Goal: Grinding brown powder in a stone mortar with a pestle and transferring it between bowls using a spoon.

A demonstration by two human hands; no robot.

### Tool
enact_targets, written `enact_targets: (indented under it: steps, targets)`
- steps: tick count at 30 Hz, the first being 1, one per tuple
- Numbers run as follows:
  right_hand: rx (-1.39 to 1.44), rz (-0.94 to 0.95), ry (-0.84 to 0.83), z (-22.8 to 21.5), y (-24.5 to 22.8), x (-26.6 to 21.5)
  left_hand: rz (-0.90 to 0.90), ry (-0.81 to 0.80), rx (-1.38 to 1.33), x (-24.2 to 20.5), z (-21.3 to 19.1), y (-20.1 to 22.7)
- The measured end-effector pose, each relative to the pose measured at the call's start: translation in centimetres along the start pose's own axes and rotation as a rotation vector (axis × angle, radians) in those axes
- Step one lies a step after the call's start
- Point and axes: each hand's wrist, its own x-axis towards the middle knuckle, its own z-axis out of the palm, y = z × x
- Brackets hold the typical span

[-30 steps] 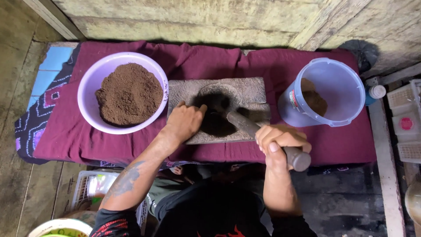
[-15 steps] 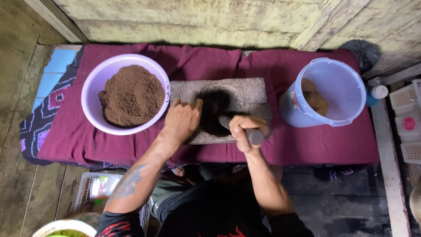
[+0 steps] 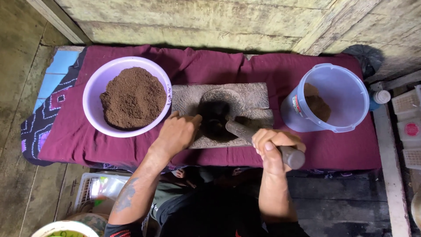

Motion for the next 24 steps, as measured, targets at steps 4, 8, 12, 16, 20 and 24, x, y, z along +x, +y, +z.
enact_targets:
  steps: [4,8,12,16,20,24]
  targets:
    - [-0.133,-0.023,-0.037,-0.1,5.4,-2.0,-0.043,0.075,0.080,0.0,-1.8,-0.7]
    - [-0.048,-0.038,-0.034,0.2,8.1,-3.6,0.036,0.171,0.082,2.3,0.2,-1.3]
    - [-0.008,-0.083,0.039,0.7,7.2,-4.4,0.080,0.239,0.175,3.9,3.0,-1.5]
    - [0.021,-0.145,0.074,1.4,6.3,-3.4,0.084,0.192,0.142,4.5,5.1,-1.7]
    - [-0.001,-0.104,0.038,1.2,4.4,-2.9,0.027,0.070,0.094,4.1,6.1,-2.0]
    - [-0.026,-0.027,-0.034,3.0,-0.6,0.0,0.008,-0.009,0.031,2.4,0.5,-1.0]
